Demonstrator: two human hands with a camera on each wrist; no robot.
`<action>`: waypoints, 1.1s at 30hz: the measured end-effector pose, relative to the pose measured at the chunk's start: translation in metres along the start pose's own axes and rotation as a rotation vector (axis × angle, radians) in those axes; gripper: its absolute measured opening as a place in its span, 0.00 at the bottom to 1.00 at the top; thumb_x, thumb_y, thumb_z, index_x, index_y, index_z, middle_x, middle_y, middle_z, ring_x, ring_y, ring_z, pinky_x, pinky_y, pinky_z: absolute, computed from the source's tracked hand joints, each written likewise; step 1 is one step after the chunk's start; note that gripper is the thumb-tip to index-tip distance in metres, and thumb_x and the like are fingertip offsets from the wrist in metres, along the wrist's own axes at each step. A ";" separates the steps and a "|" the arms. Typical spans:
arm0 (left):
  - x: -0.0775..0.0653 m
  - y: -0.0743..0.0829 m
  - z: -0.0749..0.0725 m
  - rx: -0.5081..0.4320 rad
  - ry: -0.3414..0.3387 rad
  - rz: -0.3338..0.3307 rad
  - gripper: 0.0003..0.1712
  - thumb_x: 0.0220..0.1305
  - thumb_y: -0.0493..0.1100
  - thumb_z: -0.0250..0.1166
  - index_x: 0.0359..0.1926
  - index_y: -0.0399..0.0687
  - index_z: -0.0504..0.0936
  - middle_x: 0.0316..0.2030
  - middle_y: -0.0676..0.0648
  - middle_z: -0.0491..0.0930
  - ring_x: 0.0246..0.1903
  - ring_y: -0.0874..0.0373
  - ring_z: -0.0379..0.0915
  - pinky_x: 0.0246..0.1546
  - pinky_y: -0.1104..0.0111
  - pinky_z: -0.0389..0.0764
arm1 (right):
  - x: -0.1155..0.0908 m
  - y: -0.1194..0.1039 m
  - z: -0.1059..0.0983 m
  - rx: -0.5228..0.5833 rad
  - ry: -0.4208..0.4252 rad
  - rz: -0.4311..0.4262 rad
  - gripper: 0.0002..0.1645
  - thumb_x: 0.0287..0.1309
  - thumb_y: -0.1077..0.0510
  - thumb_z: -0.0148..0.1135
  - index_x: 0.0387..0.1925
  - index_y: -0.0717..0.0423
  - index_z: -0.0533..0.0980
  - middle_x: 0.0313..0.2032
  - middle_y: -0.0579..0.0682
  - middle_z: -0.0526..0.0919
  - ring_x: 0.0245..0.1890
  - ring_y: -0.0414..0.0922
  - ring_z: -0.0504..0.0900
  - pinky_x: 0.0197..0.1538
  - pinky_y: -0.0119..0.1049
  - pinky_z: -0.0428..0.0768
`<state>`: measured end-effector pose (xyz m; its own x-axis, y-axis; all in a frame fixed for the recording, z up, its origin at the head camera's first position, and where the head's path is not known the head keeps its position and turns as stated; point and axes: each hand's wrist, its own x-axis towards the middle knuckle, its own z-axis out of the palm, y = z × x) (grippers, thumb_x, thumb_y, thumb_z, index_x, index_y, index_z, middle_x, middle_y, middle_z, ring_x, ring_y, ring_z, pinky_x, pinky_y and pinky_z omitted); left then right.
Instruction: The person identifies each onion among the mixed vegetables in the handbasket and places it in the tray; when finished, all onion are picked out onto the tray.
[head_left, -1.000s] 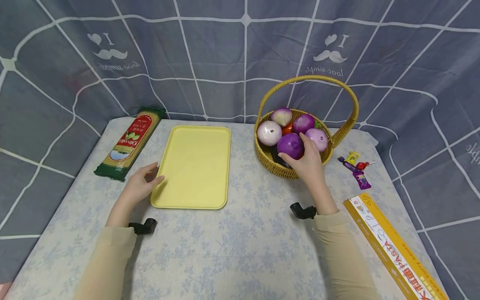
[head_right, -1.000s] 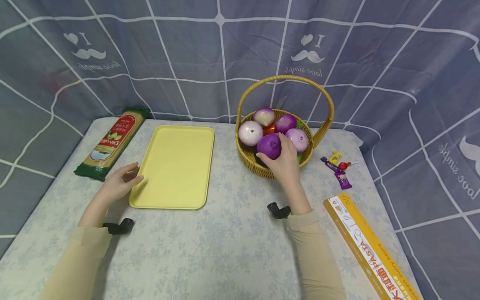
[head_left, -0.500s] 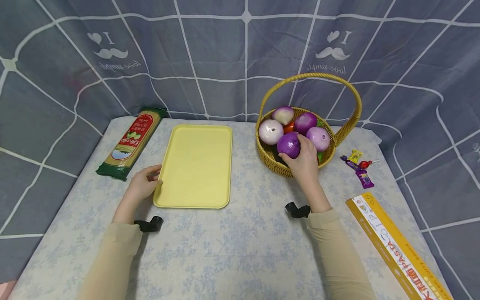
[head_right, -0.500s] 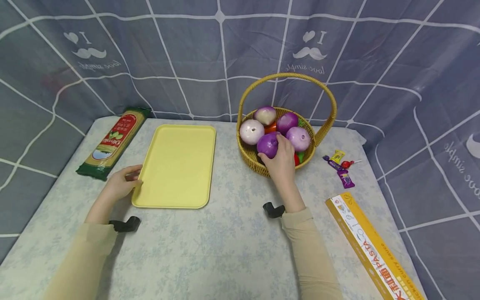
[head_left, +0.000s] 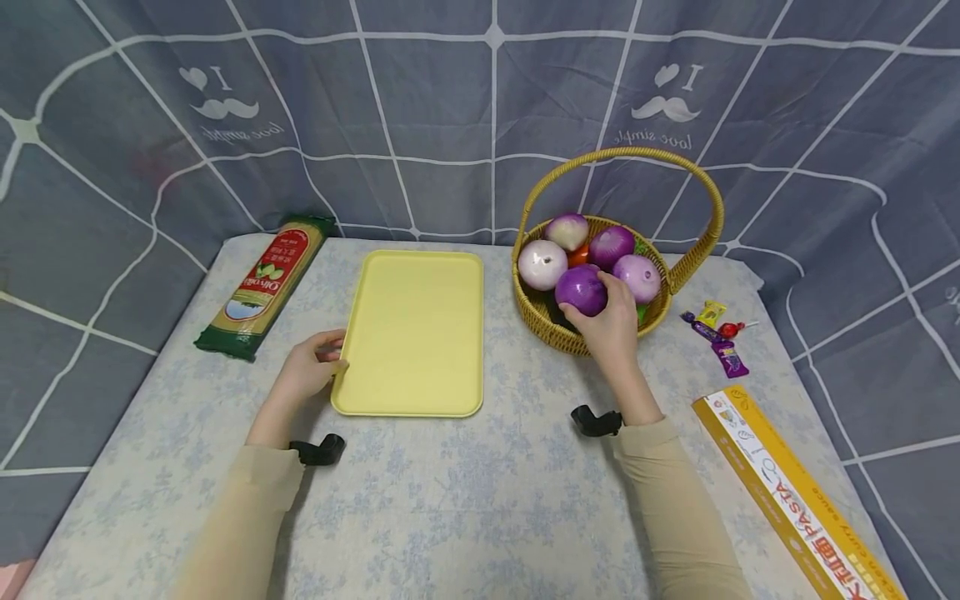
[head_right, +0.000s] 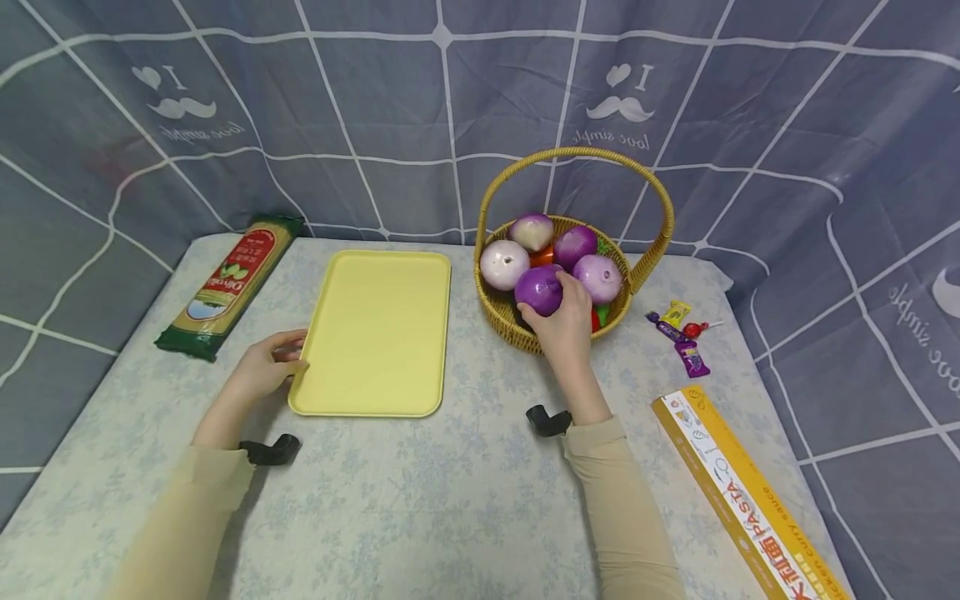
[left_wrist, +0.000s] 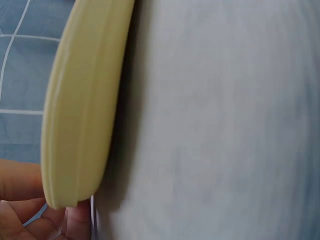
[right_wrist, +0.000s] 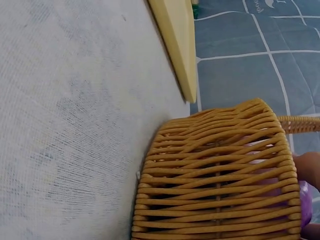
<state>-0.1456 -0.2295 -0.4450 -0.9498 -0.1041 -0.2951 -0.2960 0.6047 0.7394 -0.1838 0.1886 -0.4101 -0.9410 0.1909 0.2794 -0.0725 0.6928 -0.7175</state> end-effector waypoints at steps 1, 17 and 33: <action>0.000 0.001 0.002 -0.006 -0.001 0.003 0.32 0.68 0.32 0.58 0.71 0.36 0.63 0.62 0.32 0.70 0.54 0.43 0.70 0.37 0.72 0.74 | 0.000 0.000 -0.001 0.009 0.004 0.003 0.43 0.50 0.53 0.76 0.64 0.66 0.69 0.63 0.64 0.72 0.66 0.58 0.67 0.70 0.55 0.64; -0.004 0.010 0.018 -0.040 -0.020 0.024 0.32 0.67 0.32 0.59 0.71 0.37 0.64 0.62 0.33 0.71 0.56 0.42 0.71 0.44 0.68 0.75 | -0.006 -0.027 -0.002 0.276 -0.071 0.104 0.45 0.49 0.48 0.77 0.66 0.57 0.69 0.64 0.57 0.71 0.58 0.51 0.74 0.60 0.46 0.78; -0.005 0.008 0.023 -0.127 -0.055 -0.038 0.33 0.69 0.35 0.60 0.73 0.45 0.63 0.66 0.37 0.69 0.60 0.44 0.70 0.52 0.62 0.79 | -0.011 -0.077 0.067 0.516 -0.301 0.072 0.43 0.48 0.53 0.78 0.66 0.57 0.70 0.61 0.58 0.75 0.55 0.53 0.79 0.58 0.45 0.80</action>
<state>-0.1406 -0.2060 -0.4515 -0.9316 -0.0794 -0.3546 -0.3455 0.4956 0.7969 -0.1903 0.0868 -0.4002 -0.9963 -0.0328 0.0796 -0.0852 0.2438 -0.9661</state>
